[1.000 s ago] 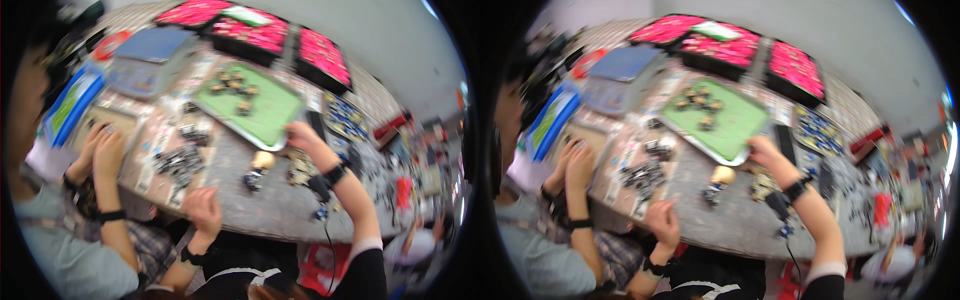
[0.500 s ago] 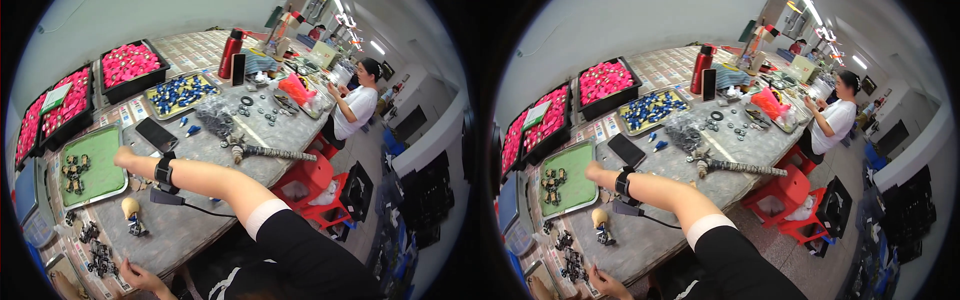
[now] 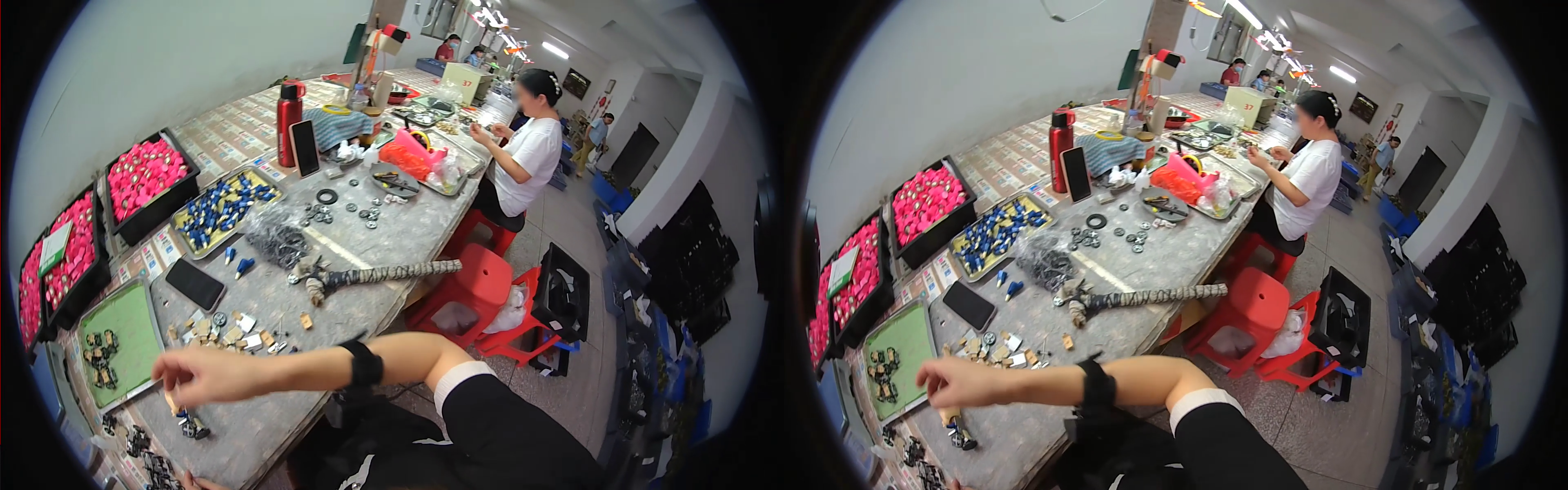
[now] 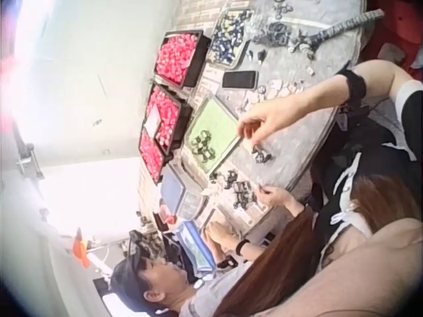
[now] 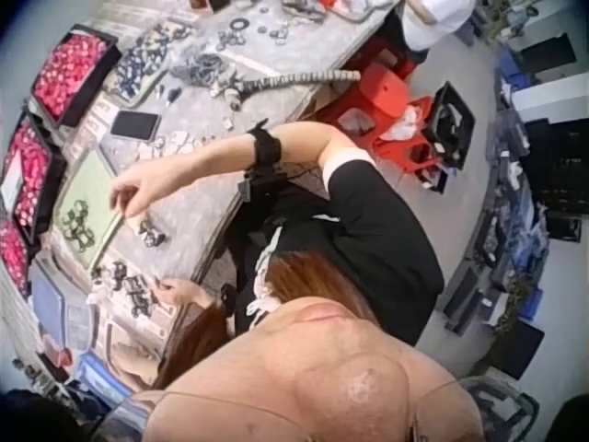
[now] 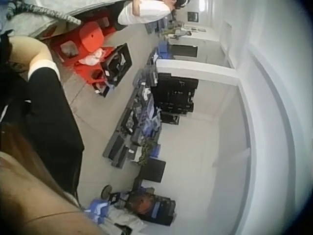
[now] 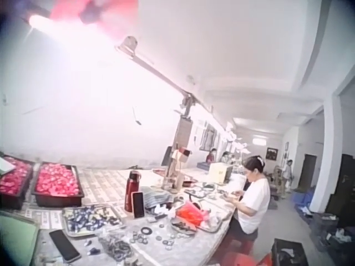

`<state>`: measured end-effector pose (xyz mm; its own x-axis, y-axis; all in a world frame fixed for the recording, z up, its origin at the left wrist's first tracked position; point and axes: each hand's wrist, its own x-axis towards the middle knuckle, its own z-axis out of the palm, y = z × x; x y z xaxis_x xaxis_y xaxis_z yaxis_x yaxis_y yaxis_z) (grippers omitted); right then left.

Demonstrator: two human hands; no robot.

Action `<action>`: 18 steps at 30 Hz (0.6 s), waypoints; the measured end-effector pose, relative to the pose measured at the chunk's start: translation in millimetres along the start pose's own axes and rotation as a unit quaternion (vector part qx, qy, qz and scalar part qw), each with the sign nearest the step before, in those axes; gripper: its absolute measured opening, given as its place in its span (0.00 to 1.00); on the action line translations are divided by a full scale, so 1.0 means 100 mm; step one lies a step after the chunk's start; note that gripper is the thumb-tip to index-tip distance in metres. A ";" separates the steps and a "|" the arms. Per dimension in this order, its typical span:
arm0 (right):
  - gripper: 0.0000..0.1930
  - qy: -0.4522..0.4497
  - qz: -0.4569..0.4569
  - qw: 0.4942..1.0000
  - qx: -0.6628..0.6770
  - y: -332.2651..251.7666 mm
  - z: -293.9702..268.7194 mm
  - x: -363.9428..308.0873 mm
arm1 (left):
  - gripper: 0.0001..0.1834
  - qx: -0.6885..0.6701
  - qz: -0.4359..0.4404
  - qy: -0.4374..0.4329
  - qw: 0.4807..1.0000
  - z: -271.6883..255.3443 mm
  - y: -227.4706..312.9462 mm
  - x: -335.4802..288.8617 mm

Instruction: Assembling small electronic components and placing them on a tray.

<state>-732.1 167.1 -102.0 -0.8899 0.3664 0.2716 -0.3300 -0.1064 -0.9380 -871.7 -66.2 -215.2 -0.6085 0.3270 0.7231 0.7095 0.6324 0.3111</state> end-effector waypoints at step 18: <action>0.13 -0.115 0.244 0.957 -0.108 -0.38 0.29 -1.53 | 0.07 -0.007 -0.084 -0.014 0.996 -0.58 -0.17 -0.49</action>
<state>-592.7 88.4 -102.0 -0.9753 0.1061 -0.1939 0.1940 -0.0098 -0.9810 -832.8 -133.5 -220.2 -0.7285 0.2379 0.6424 0.6019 0.6701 0.4343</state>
